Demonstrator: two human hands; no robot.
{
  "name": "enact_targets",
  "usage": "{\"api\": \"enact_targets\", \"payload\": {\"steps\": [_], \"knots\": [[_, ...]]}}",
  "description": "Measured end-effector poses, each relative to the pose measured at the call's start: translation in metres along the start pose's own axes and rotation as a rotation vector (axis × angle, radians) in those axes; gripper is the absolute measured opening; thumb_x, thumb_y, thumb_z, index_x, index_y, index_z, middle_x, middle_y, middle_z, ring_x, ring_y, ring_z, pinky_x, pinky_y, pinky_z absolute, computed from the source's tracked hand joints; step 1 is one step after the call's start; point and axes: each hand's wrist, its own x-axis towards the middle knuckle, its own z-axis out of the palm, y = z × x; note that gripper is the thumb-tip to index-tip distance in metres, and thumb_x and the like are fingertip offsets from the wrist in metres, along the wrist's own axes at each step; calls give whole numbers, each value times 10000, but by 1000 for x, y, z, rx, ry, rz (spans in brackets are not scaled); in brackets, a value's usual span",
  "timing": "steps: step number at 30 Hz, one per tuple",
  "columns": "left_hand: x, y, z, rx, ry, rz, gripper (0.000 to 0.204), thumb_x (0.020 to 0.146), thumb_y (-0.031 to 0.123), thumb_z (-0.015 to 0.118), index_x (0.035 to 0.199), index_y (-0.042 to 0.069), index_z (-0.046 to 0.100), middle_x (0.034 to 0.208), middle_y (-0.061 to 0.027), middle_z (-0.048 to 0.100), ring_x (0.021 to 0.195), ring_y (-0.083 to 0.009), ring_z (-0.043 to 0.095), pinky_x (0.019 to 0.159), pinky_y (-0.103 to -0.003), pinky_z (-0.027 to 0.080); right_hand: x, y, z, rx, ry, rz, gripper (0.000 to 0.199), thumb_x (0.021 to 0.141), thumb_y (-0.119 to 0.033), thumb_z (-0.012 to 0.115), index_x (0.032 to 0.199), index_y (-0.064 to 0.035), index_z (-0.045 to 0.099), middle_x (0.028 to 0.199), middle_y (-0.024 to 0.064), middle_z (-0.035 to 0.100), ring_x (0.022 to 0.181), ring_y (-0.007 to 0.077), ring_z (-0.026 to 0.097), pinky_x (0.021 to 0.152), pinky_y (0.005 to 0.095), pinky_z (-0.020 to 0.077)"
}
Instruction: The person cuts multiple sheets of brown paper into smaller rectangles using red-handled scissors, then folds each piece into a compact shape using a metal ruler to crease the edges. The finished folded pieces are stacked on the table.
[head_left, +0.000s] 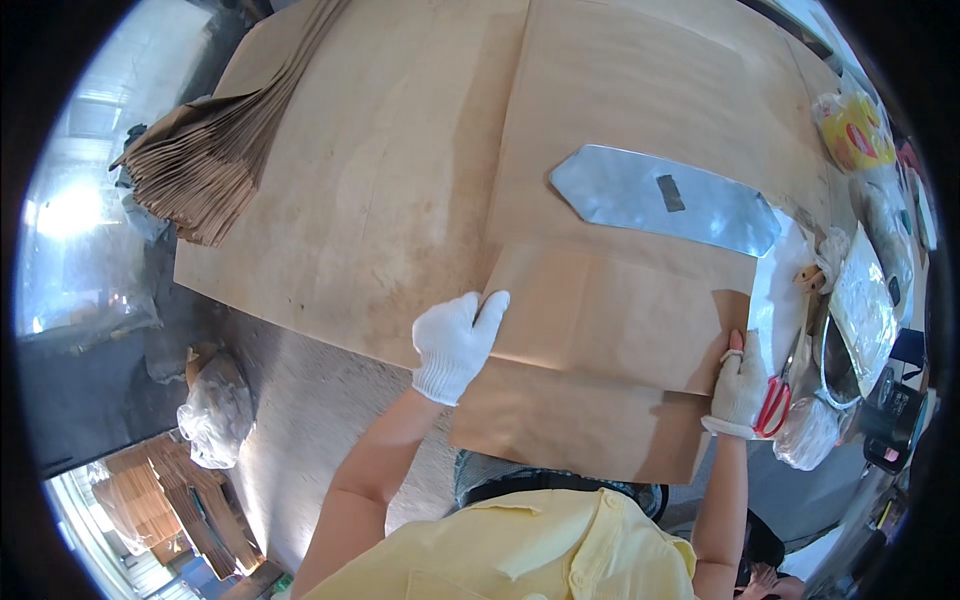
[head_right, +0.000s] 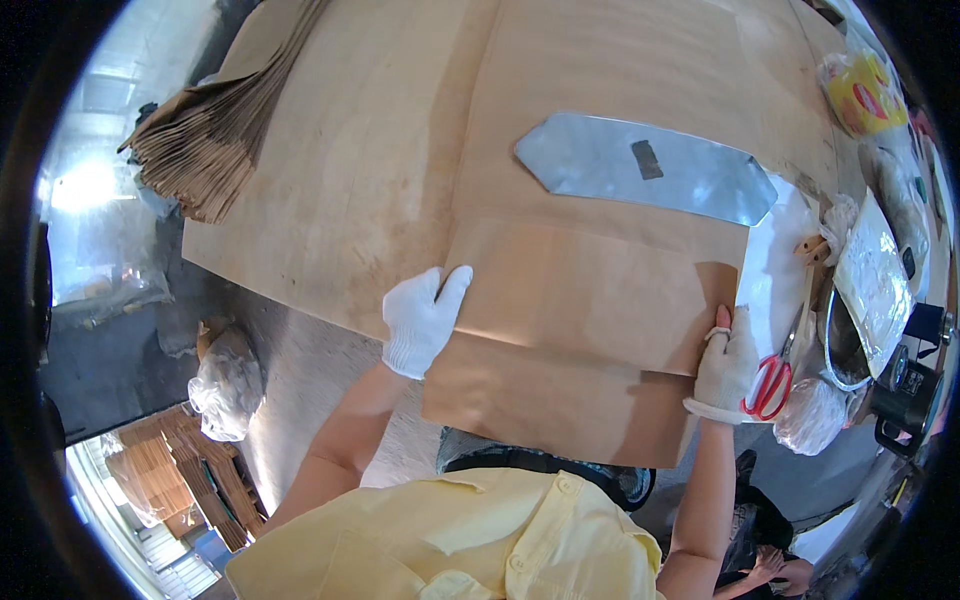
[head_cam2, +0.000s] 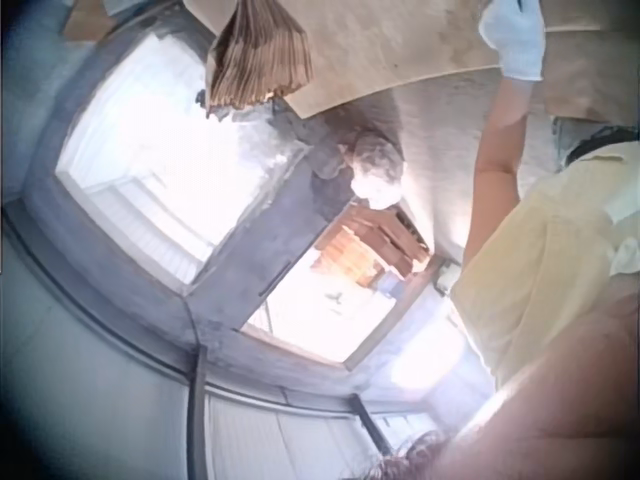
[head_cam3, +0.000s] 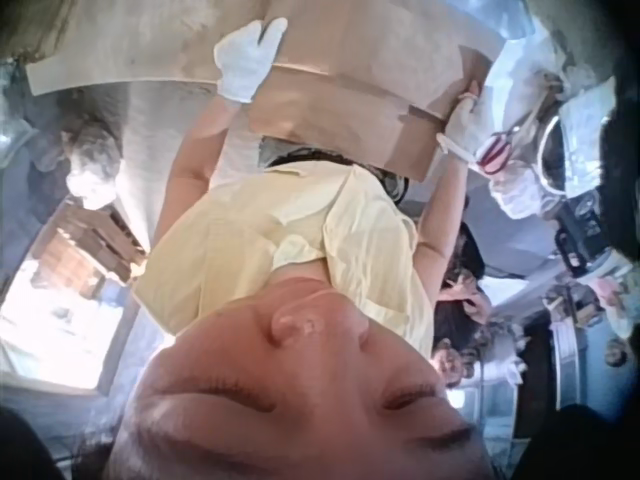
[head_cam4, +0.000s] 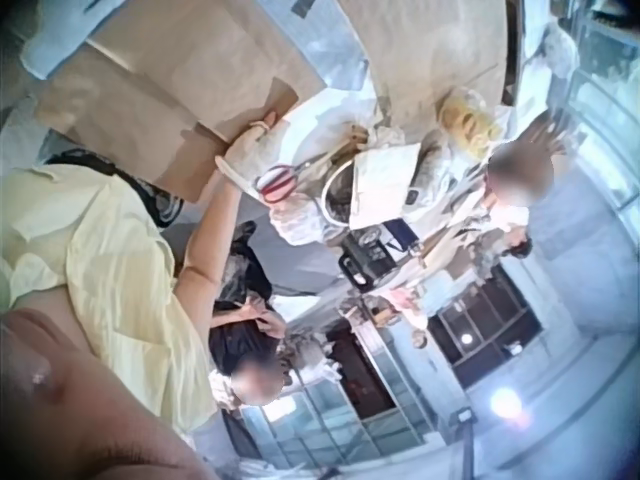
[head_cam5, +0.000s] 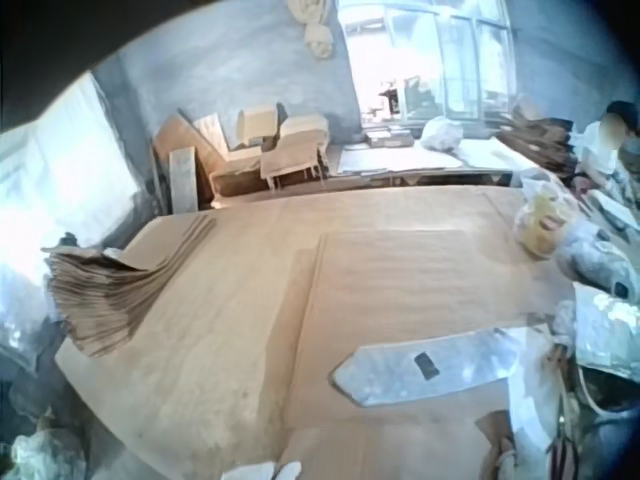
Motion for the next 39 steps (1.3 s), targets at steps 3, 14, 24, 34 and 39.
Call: {"api": "enact_targets", "payload": {"steps": [3,14,24,34,39], "knots": [[-4,3,2,32,19,31,542,968,444,715,616,62,560,586,-184,564,539,-378,578,523,-470,438,5,-30,-18,234,-92,209,347,1081,-211,569,1282,58,656,923,160,707,799,255,642,778,383,513],[4,44,28,24,166,782,317,818,79,751,1115,73,641,1162,-97,548,1093,-345,583,1076,-602,409,9,32,11,235,24,-25,363,1080,-106,566,1375,101,611,1237,188,745,1130,239,709,986,336,527],[4,40,28,-73,83,653,480,796,180,773,1227,58,599,1252,-125,523,1229,-357,504,1134,-654,314,21,50,10,181,12,-66,387,1084,-182,586,1358,85,641,1273,211,730,1081,276,721,936,356,532],[8,52,25,22,1,607,491,751,233,760,1181,77,580,1203,-133,494,1207,-365,492,1130,-670,294,0,-73,35,-513,224,-606,580,890,-150,698,1459,-123,586,1464,140,577,1334,349,544,1130,468,440],[6,41,39,10,102,636,522,802,216,731,1269,84,538,1219,-136,503,1188,-382,511,1156,-643,292,-36,-147,98,143,-54,-784,464,840,-180,723,1298,-120,677,1399,133,612,1367,384,533,1170,530,408]]}}
